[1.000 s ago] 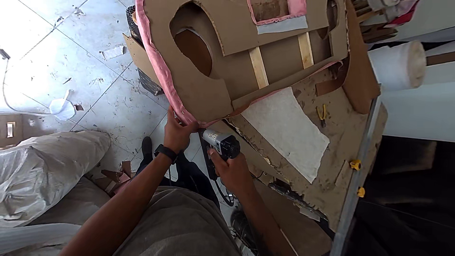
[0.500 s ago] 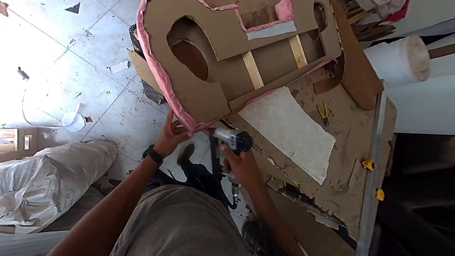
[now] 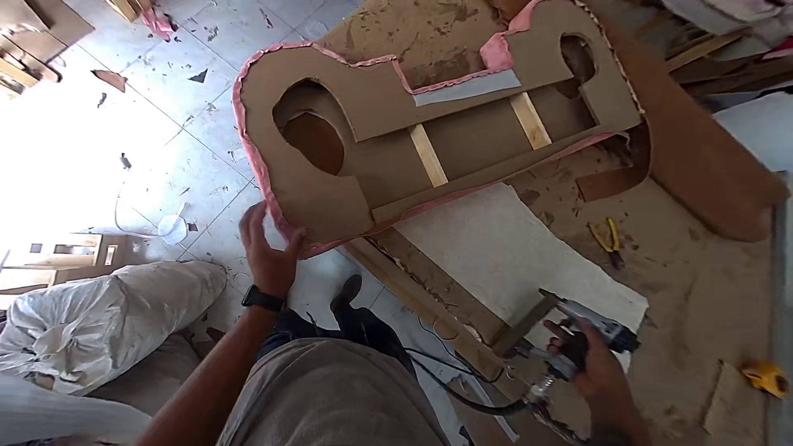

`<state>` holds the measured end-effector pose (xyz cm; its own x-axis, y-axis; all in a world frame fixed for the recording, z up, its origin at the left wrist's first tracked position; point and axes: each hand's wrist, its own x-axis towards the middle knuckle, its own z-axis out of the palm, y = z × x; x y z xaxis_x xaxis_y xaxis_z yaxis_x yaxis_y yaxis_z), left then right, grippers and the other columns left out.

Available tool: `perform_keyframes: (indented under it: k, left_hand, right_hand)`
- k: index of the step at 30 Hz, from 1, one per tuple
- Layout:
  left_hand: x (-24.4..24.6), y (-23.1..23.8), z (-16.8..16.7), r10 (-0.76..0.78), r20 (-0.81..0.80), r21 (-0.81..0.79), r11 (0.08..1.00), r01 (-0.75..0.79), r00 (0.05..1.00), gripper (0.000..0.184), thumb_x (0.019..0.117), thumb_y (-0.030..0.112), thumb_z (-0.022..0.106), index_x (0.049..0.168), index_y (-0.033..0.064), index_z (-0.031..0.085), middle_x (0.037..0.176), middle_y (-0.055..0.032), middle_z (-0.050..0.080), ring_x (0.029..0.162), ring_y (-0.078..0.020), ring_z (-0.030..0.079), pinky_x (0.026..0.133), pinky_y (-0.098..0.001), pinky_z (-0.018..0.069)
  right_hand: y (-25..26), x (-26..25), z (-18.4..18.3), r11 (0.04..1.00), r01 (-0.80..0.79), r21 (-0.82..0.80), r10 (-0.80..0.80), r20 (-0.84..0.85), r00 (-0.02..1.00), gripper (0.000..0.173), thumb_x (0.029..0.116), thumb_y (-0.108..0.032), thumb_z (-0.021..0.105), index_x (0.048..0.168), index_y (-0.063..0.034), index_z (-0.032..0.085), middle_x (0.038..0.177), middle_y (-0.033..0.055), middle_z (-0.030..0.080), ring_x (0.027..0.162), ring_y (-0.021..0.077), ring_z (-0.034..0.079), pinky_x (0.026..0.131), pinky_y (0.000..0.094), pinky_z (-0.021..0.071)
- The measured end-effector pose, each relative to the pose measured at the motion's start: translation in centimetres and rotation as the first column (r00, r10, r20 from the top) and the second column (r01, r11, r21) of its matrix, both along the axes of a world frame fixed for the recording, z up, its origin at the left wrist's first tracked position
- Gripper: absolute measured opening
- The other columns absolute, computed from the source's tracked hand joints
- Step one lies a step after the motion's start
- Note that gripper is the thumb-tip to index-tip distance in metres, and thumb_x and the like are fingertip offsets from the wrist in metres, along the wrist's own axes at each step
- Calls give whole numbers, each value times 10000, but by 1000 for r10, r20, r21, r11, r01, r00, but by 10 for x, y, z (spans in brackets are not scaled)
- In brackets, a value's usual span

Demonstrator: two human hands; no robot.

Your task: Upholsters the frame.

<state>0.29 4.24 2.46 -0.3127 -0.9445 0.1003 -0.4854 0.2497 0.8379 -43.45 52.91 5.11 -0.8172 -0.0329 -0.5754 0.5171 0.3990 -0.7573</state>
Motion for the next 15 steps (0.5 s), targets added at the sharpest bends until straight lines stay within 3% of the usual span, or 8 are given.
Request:
perform_keyframes:
  k: [2,3,5,6,8,11,13,15]
  left_hand:
    - [-30,7,20,-251,266,-201,930,308,931,637,814,582,803,1287,173,683,1337,-79,630,1284,-268,559,1074,-529,471]
    - [-49,9,21,-357,406,-215,857,468,841,580,815,650,762,1232,250,717,1247,1,669,1203,-217,590,1029,-499,486]
    - [-79,6,13,-474,584,-180,715,675,659,448,875,618,710,1163,274,723,1095,48,696,1057,-181,627,921,-454,503]
    - [-88,0,9,-506,616,-165,666,727,604,357,917,550,695,1104,247,729,1022,40,711,997,-180,650,880,-441,519]
    - [-95,-15,6,-561,641,-132,591,796,523,290,972,471,650,959,189,719,891,21,699,907,-182,662,829,-407,540]
    - [-98,-30,13,-589,711,-89,467,880,385,398,985,525,605,869,158,709,829,6,684,870,-188,665,820,-413,543]
    - [-106,-32,15,-564,761,-98,390,916,321,434,952,574,613,819,166,679,772,15,656,807,-190,641,762,-424,500]
    - [-108,-38,16,-580,770,-89,315,945,265,373,949,521,634,819,178,703,756,25,671,801,-187,644,772,-435,486]
  right_hand:
    - [32,-33,-11,987,54,154,-46,-57,997,526,1058,-561,436,1207,-70,552,835,84,695,649,206,680,573,410,597]
    - [41,-41,-10,947,50,318,-9,-128,992,559,1033,-571,490,1224,-56,591,903,79,697,763,201,694,665,445,604]
    - [31,-34,10,858,-22,513,174,-251,952,625,997,-520,579,1329,9,612,1248,214,656,1153,340,632,964,604,508]
    - [11,-19,23,850,-69,522,278,-335,900,582,1008,-435,596,1327,52,599,1274,281,627,1176,392,613,1000,620,485]
    - [-61,33,43,894,-193,404,365,-406,838,440,1059,-311,530,1289,60,586,1160,248,650,1042,304,646,913,525,539]
    - [-196,135,21,875,-478,-81,461,-167,872,367,1100,-331,441,1243,-54,634,1021,83,706,876,174,693,772,405,610]
    - [-284,187,0,733,-662,-160,666,-31,745,501,1060,-534,463,1177,-121,722,947,52,741,769,191,708,670,428,613]
    - [-348,213,-17,637,-766,-84,769,121,627,757,932,-819,378,923,-160,750,796,50,709,688,235,674,630,508,560]
